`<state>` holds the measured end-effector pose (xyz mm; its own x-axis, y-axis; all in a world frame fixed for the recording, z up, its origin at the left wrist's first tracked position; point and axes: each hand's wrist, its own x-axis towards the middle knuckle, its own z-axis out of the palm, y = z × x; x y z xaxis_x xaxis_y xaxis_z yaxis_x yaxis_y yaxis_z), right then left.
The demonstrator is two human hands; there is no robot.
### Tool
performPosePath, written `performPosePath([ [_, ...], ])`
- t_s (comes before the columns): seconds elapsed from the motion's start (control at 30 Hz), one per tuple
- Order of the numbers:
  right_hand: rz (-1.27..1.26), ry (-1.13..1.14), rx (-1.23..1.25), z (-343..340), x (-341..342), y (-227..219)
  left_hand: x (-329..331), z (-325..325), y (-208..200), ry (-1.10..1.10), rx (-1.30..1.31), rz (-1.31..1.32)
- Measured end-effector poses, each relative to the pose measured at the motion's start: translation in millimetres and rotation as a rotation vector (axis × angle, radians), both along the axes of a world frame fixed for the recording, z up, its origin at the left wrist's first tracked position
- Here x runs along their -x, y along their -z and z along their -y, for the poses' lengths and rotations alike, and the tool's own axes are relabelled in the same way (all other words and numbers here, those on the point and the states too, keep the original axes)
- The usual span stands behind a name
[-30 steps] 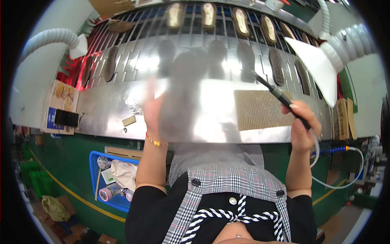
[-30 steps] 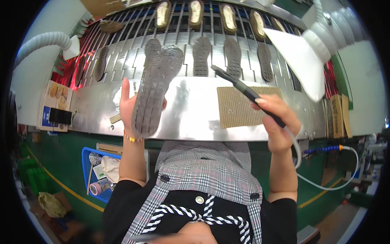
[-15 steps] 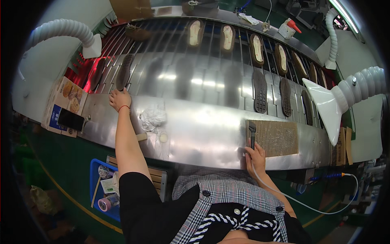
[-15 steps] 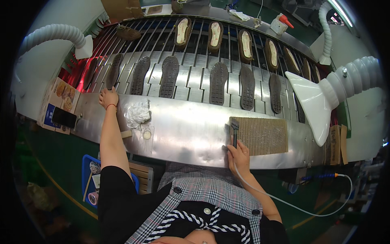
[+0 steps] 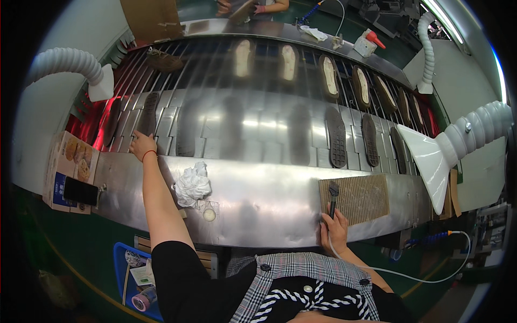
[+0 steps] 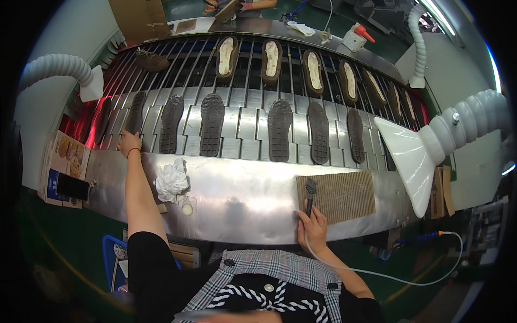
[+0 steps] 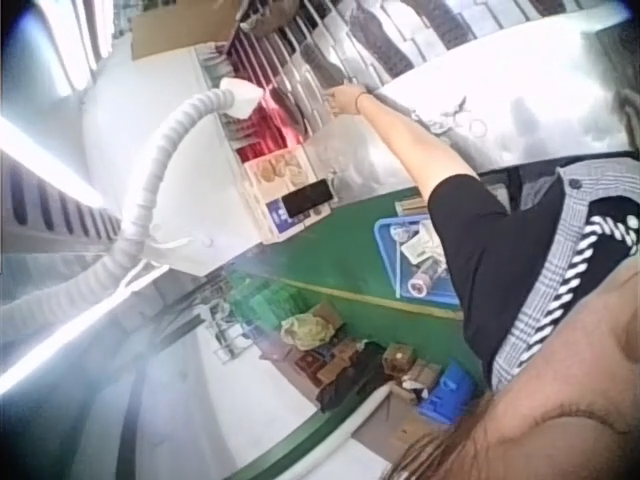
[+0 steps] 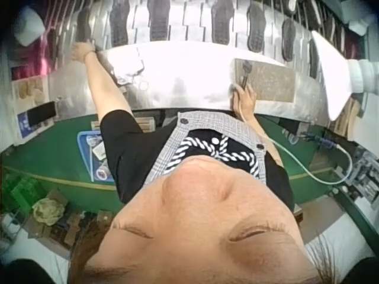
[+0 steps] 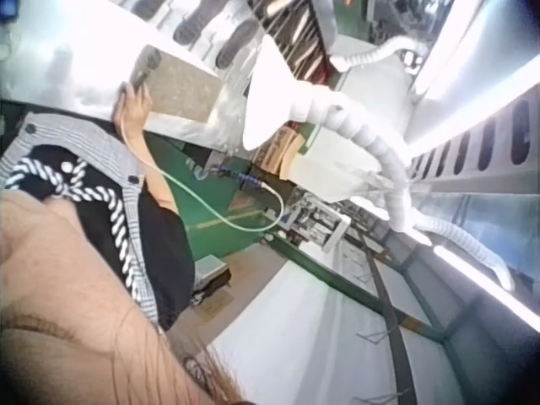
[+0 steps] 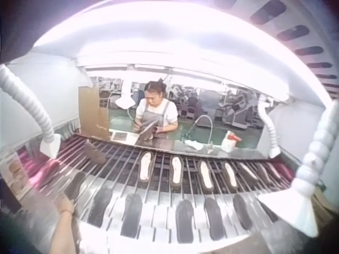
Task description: Apply adhesive to shoe soles using a specialized brush tool in an industrial setting.
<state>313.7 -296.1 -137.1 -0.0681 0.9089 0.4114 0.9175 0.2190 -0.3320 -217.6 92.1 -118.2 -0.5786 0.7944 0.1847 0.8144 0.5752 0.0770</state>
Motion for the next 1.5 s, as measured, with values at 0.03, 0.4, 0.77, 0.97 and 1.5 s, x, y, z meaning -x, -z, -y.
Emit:
performPosePath([
  [0.03,-0.016,-0.005,0.002,5,4,-4,8,5,2,0.01,0.004,-0.011],
  [0.4,-0.075,-0.174,-0.133,-9,-2,-6,-34,49,-6,0.42,-0.633,2.634],
  [0.77,-0.35,-0.32,-0.407,-18,0,-168,-221,279,-120,1.018,-0.419,2.807],
  [0.97,-1.355,-0.488,0.11,-2,9,-185,-291,305,-107,0.618,-0.253,2.978],
  [1.5,-0.582,-0.679,-0.201,20,29,-203,-320,314,-125,0.972,-0.605,1.87],
])
